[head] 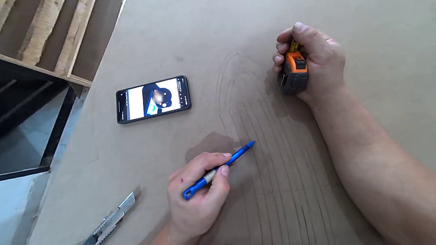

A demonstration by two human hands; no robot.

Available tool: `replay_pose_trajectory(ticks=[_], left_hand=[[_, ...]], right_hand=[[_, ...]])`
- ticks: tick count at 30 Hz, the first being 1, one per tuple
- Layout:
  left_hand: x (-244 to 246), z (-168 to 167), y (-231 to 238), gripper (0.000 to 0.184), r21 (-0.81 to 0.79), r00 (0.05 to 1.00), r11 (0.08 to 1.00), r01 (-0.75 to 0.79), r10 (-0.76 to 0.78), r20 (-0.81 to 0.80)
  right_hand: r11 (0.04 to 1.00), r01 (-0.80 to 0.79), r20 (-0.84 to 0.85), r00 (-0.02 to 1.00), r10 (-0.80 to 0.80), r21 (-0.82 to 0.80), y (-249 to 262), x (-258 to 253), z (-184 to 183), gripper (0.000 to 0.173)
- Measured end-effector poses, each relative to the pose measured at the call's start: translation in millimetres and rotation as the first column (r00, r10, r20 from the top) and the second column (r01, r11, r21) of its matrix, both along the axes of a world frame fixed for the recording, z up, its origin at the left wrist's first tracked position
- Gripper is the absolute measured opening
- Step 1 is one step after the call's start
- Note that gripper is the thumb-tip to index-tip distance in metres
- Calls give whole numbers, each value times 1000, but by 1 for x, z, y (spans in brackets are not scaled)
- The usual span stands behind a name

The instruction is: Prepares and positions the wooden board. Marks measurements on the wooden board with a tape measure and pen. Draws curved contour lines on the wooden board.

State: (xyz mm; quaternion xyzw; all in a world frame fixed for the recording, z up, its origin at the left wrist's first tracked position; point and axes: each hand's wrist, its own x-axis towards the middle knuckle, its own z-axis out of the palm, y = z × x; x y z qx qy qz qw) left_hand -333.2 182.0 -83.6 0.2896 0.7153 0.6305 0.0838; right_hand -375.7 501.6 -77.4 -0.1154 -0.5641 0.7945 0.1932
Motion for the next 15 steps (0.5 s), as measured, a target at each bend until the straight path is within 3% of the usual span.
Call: replay_pose_trajectory(ticks=[9,12,15], left_hand=[[-2,-1,-4,21,67,999,997,32,-35,39],[-3,2,-5,27,65,991,995,70,-62,-121],[19,7,-27,32,-45,933,999,14,-30,-357]], right_hand=[[998,-55,-46,997,56,26,0,-1,1,40],[995,-92,-80,992,95,34,0,-2,2,41],[992,-123,-77,990,122,-3,4,-4,2,43]])
